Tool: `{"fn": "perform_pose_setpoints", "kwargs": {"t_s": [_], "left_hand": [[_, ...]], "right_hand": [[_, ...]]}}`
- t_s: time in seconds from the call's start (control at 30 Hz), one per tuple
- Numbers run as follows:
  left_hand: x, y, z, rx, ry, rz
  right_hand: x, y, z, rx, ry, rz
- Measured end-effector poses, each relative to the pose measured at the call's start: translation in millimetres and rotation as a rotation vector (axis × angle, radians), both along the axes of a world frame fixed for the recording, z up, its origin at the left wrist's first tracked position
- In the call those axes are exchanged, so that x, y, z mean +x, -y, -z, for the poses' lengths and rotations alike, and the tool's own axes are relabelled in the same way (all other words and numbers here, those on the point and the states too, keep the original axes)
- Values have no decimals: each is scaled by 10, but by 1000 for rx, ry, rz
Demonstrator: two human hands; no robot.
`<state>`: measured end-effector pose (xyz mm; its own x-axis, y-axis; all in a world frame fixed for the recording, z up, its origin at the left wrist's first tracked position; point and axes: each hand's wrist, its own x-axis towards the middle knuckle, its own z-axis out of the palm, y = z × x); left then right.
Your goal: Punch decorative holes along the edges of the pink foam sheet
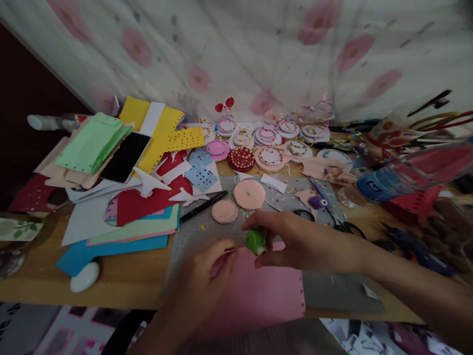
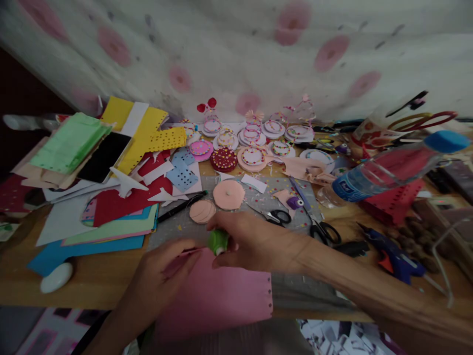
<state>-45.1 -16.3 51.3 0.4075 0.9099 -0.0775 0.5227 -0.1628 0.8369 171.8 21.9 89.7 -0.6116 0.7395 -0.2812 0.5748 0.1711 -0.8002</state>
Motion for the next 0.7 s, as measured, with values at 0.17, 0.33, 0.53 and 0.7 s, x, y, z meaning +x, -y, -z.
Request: {"fn": "perform_pose_setpoints", "kwargs": {"t_s": [0.17,0.33,0.53,0.7], "left_hand": [[102,23,-43,89,45,-43],[132,36,-37,139,51,-75],[181,18,-48,201,65,-132],[184,13,-27,175,64,-150]], "right_hand": [[-54,-14,-19,138,76,-84],[-58,-48,-20,111,60,-156],[-46,-78,6,32,45,-113],[-29,-87,24,-122,12,-58]]}}
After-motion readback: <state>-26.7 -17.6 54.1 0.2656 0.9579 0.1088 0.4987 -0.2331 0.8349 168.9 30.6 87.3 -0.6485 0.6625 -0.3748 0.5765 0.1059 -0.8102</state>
